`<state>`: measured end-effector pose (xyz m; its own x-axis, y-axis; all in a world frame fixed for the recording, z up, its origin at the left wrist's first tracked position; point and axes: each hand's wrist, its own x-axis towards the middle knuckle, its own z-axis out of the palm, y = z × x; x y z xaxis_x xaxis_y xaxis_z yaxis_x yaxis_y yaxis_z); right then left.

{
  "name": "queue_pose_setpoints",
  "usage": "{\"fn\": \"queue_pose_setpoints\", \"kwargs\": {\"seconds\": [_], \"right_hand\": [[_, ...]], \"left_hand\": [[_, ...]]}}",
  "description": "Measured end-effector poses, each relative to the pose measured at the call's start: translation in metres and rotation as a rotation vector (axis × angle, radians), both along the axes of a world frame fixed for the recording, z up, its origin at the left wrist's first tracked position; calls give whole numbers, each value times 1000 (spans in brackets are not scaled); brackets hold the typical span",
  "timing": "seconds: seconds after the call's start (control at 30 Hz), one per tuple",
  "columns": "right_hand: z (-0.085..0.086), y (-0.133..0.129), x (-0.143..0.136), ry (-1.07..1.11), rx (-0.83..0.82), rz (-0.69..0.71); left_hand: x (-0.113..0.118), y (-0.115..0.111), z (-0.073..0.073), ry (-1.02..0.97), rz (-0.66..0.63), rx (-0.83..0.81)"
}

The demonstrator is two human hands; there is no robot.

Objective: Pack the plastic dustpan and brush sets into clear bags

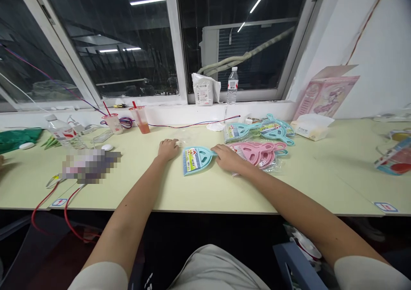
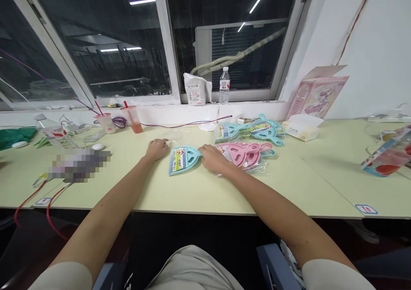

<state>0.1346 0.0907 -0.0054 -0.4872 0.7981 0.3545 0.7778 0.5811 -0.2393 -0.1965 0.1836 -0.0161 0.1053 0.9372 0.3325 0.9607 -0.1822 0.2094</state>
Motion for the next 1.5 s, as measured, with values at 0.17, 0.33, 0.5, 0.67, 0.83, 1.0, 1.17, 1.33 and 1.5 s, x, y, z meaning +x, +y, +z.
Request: {"fn": "queue_pose_setpoints", "kwargs": {"seconds": [0.17,0.33,0.5,0.67,0.83,1.0,1.17,1.33,1.5], "right_hand": [[2,-5,3,-97,6,11],[3,-6,7,-129,-5,58],[8,-6,14,-87,-78,171],[17,-5,21,6,-93,203],[23,2,30,42,-102,180],[17,12,27,84,-72,94],[10,17,10,116,-38,18],[11,24,3,259,-46,19],[7,37,11,401,-127,-194]], "left_hand": [[1,-19,3,-53,83,-49],[-2,-17,4,-130,116,-50],[-4,-14,-1,-284,-153,-88],[16,-22,7,-536,-401,-267],[25,-25,28,-982,-247,-159],[19,-38,39,-1325,-226,-694],[25,-48,37,-1344,-280,-831],[15,-39,37,-1424,-265,-738],[-19,-34,42,-1520,-102,-625]]}}
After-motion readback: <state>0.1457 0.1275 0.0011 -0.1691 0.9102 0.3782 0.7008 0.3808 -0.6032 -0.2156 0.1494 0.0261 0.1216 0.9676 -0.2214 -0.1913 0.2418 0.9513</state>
